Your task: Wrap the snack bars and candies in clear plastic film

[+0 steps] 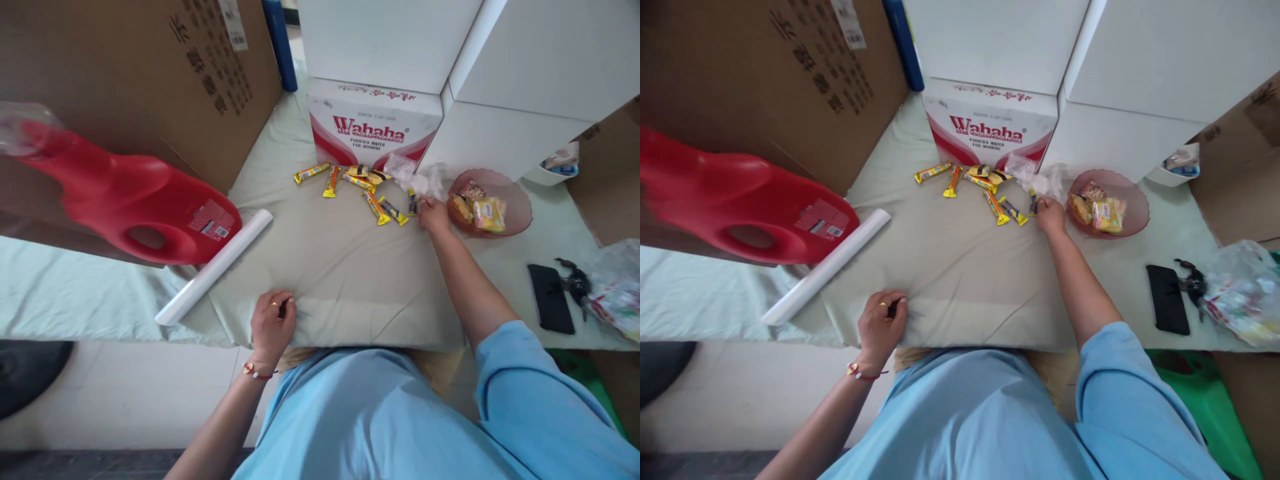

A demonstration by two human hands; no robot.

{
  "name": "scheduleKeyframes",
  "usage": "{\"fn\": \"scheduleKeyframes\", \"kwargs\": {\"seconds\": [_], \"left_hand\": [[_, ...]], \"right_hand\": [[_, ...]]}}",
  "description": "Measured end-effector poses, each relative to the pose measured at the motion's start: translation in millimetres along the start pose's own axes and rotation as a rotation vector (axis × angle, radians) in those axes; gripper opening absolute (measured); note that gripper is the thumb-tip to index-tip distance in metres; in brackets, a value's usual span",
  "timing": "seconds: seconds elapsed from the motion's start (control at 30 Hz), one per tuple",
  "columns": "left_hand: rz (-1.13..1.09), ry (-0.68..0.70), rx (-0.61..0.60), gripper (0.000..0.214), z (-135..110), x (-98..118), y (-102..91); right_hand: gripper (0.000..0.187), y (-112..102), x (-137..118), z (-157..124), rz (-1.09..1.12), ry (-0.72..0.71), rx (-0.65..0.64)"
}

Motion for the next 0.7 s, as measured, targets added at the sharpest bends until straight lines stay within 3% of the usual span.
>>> {"fn": "scheduleKeyframes", "kwargs": {"seconds": [0.1,0.17,0.3,0.37,0.47,0.53,0.63,0.7], "left_hand": [[-0.087,-0.083,-0.009,0.019,-9,5,-2.0],[-0.185,-0.143,-0.084,0.019,-16,15,2.9],[-0.514,-0.33,-0.423,0.028,-27,51,35.7],[-0.727,-0.489,-0.616,0.041,-30,74,59.3],[-0.985,-0.653,-0.809,0.063,-27,109,89.5],[-1.066,-0.678,-0.858,0.062,-21,127,103.7],[-1.131,-0.701,-0.789,0.052,-14,136,116.4],[-1.14,-0.731,-0.706,0.05,-13,131,119.8]], "right_hand": [[0.053,-7,-8,-47,0.274,0.144,0.102],[0.052,-9,-25,-101,0.456,0.11,0.057],[0.042,-2,-55,-217,0.67,0.161,-0.174],[0.036,3,-61,-257,0.763,0.213,-0.215],[0.03,6,-62,-286,0.789,0.197,-0.266],[0.028,4,-64,-291,0.746,0.132,-0.308],[0.026,-5,-66,-288,0.709,0.072,-0.309],[0.027,-9,-63,-284,0.741,0.107,-0.284]]}}
Point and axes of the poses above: each hand's wrist, its own z-axis towards the middle knuckle, its own y-axis out of the palm, x = y × z, the point moved 6 cm from there along z, towards the middle knuckle, and after that the axes turned 5 degrees about -y, right-handed, at the moved point
